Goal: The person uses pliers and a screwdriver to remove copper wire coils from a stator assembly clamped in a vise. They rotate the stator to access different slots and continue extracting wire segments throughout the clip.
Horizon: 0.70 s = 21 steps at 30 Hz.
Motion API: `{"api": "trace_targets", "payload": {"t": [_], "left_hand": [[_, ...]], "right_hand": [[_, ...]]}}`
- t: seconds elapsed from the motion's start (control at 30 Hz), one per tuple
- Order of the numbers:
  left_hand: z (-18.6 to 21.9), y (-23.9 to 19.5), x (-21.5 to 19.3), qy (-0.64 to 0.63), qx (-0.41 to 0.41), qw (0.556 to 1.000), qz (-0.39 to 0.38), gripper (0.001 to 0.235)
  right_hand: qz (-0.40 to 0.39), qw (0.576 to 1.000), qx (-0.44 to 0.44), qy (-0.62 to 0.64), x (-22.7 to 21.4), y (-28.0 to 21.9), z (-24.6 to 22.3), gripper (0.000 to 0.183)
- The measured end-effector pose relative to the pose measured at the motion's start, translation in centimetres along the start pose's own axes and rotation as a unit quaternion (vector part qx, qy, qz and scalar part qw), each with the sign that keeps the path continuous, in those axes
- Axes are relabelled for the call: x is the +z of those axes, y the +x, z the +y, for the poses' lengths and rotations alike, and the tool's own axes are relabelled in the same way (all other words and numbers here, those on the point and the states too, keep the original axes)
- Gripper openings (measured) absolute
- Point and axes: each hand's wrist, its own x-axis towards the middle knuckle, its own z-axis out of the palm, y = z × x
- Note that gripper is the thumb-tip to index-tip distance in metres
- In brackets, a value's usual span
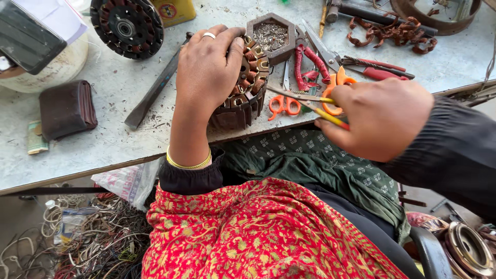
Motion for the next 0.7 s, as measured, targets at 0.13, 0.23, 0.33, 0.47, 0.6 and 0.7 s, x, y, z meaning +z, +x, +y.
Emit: {"api": "trace_targets", "payload": {"t": [0.13, 0.23, 0.33, 0.47, 0.6, 0.7], "left_hand": [[0.1, 0.1, -0.2, 0.005, 0.005, 1.000, -0.003, 0.034], [0.3, 0.2, -0.4, 0.002, -0.002, 1.000, -0.011, 0.034], [0.2, 0.1, -0.3, -0.001, -0.006, 1.000, -0.011, 0.034], [-0.1, 0.0, -0.1, 0.003, 0.005, 1.000, -0.002, 0.035], [0.0, 0.0, -0.1, -0.001, -0.004, 1.000, -0.010, 0.035], [0.2, 0.1, -0.3, 0.008, -0.011, 1.000, -0.015, 0.035]], "right_hand": [[-0.017, 1.000, 0.021, -0.005, 0.6, 0.3, -0.6, 0.045], [0.024, 1.000, -0.002, -0.006, 0.7, 0.3, -0.7, 0.043], [0.027, 1.000, -0.014, -0.006, 1.3, 0.5, -0.7, 0.042], [-0.013, 1.000, -0.002, -0.004, 2.2, 1.0, -1.0, 0.041], [-0.021, 1.000, -0.018, 0.006, 2.3, 1.2, -0.9, 0.044], [-0.014, 1.000, -0.014, -0.002, 1.9, 1.1, -0.9, 0.052]]}}
